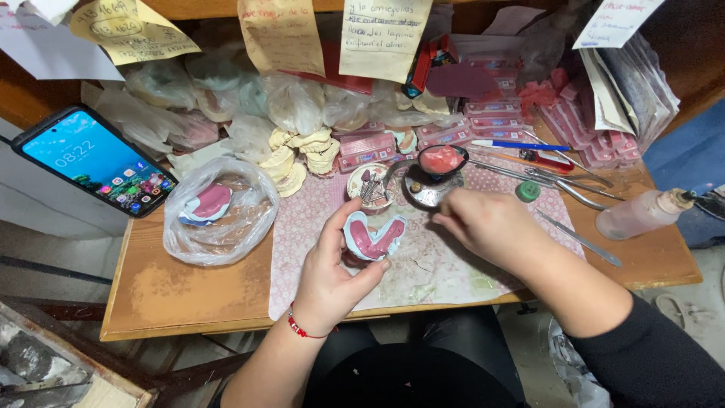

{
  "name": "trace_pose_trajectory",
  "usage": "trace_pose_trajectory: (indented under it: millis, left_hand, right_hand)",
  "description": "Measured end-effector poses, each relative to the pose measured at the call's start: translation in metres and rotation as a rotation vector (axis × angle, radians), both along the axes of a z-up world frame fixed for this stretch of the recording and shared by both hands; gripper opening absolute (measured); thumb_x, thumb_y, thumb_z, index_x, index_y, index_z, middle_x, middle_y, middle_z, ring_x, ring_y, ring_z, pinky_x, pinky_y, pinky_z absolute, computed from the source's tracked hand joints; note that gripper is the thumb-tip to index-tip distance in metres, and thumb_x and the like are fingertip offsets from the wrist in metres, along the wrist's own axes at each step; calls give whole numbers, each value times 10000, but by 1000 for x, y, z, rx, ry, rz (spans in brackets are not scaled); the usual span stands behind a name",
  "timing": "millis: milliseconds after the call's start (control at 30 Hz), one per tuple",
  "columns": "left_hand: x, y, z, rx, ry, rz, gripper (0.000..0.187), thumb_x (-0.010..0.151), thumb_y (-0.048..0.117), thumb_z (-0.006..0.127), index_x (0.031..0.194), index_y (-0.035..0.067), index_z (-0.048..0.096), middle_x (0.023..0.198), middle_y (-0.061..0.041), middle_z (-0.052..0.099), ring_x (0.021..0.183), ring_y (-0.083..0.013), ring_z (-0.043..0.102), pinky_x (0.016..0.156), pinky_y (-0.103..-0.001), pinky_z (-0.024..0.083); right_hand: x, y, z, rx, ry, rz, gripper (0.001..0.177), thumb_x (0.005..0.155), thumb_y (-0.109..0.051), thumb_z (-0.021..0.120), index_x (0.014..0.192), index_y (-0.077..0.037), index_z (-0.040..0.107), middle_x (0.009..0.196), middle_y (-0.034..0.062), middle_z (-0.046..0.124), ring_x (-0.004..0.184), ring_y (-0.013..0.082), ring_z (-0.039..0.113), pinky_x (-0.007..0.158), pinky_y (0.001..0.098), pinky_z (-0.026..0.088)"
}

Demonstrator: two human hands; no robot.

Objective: The person works on a pink dental prosthetic, applying liquid from a bottle and using a metal tool to shape and smooth the material. They then handle a light blue mold, using a tool to scrape and refine its surface. Finally, they pick up and inspect a pink flat material.

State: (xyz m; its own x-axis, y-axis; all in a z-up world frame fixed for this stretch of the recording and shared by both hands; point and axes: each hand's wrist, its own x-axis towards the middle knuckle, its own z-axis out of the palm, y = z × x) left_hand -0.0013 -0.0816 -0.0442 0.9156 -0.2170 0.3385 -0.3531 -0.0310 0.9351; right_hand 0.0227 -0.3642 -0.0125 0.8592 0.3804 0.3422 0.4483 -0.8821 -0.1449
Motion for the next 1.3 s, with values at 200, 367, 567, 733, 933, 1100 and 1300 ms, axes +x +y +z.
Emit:
trace_pose_trajectory:
  millis: [200, 367, 567, 733, 933, 1100, 1300]
  left_hand:
    - [0, 1, 0, 21, 5, 3, 880, 693, 40, 849, 1489, 53, 475, 1011, -182, 790, 958, -242, 735, 834, -361, 591]
    - [2, -1, 7, 24, 1, 10, 876, 697, 40, 847, 1490, 52, 473, 1017, -196, 789, 964, -249, 736, 835, -358, 592]
    - [3, -2, 6, 21, -9, 20, 872, 701, 38, 848, 1489, 50, 474, 1012, -200, 791, 961, -250, 741, 828, -348, 594]
    - [3, -2, 4, -2, -9, 11, 873, 696, 29, 851, 1484, 36, 476, 1000, -191, 791, 957, -248, 741, 829, -347, 598]
    - [-5, -5, 24, 84, 162, 46, 863, 735, 104, 852, 1498, 132, 451, 1017, -10, 737, 732, -53, 636, 724, -205, 579]
    - [-6, -8, 21, 3, 156, 34, 869, 735, 37, 843, 1499, 84, 431, 1101, -43, 725, 878, -95, 702, 787, -215, 572]
    - [-9, -8, 25, 42, 160, 81, 915, 695, 56, 863, 1505, 78, 438, 1221, -60, 724, 1009, -103, 697, 971, -228, 530]
  right_hand:
    - [12, -37, 20, 202, 2, -159, 197, 862, -301, 799, 862, -204, 628, 707, 23, 663, 785, 270, 726, 722, 382, 554]
    - [38, -37, 46, 202, -55, -133, 137, 893, -248, 801, 930, -199, 679, 773, 36, 687, 857, 283, 724, 774, 400, 548]
    - [46, -2, 79, 204, -72, 56, 113, 943, -155, 743, 1054, -172, 758, 875, 90, 739, 911, 331, 731, 804, 427, 561]
    - [46, -17, 75, 344, -37, 114, 230, 974, -73, 687, 1191, -65, 762, 937, 213, 738, 942, 452, 704, 829, 526, 545]
    - [-9, -48, 76, 526, -270, -265, 44, 1046, -54, 755, 1078, -37, 780, 1018, 68, 757, 911, 162, 678, 811, 294, 505]
    - [-62, -82, 65, 573, -188, -633, 275, 1032, -183, 813, 975, -142, 547, 867, -41, 587, 773, 97, 489, 736, 277, 398]
    - [-89, -100, 24, 5, 35, -653, 100, 942, -250, 670, 1016, -218, 729, 1058, -21, 773, 1027, 225, 712, 809, 388, 534]
